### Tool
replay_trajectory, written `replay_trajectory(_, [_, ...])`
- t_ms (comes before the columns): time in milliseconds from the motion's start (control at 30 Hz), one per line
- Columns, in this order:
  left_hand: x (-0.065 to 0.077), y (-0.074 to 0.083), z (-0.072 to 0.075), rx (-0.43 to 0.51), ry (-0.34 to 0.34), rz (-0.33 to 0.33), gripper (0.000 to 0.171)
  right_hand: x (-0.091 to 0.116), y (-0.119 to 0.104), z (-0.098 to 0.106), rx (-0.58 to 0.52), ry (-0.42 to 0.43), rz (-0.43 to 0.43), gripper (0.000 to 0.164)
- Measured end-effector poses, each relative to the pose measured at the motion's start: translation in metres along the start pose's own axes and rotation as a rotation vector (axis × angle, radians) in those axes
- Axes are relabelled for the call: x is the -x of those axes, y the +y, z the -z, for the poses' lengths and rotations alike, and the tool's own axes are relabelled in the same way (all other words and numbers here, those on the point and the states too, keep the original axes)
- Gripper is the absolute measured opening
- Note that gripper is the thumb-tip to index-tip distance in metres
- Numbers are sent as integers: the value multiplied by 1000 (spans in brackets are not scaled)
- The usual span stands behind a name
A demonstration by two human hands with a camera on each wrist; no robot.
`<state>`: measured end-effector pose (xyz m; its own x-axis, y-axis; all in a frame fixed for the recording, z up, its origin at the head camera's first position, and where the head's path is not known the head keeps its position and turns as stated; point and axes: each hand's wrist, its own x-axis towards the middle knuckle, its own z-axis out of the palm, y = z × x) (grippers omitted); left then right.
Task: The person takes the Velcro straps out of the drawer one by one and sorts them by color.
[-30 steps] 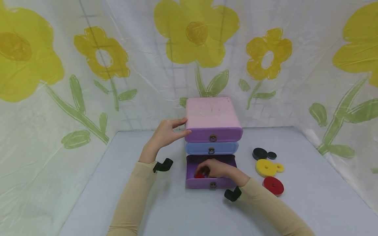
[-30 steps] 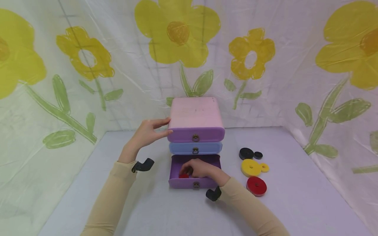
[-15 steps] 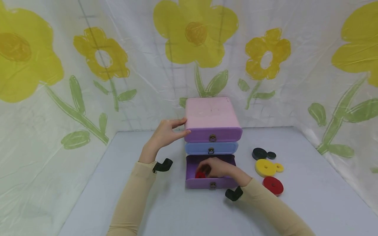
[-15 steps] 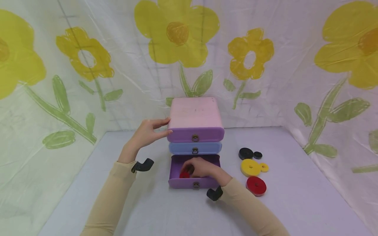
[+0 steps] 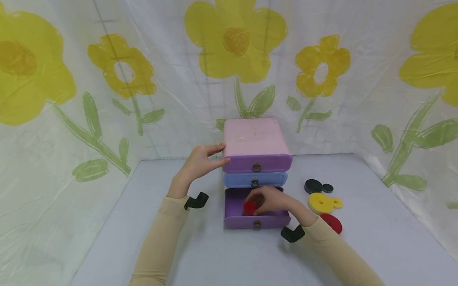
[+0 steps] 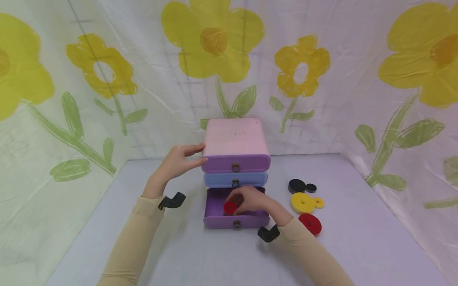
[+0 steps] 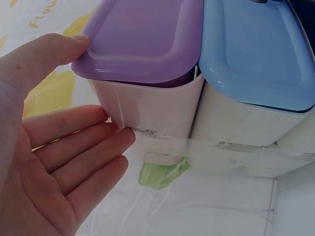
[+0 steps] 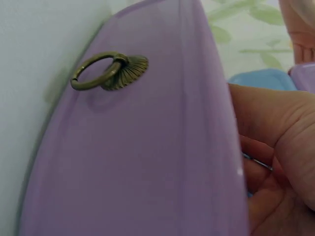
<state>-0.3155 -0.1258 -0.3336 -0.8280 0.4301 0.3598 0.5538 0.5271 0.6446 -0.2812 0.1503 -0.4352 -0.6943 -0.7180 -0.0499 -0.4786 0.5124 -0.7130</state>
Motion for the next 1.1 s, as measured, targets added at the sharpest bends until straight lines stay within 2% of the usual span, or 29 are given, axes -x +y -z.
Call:
replay_trajectory(700, [1, 1, 0, 4, -3, 22, 63, 34, 6, 23, -112, 58, -64, 41])
replay_trajectory(933, [1, 0, 0, 8, -6, 13, 62, 44, 5, 31, -104, 86, -77, 40])
replay_trajectory(1100, [1, 1, 0, -2, -11, 15, 63, 51, 5, 37, -106, 105, -116, 40])
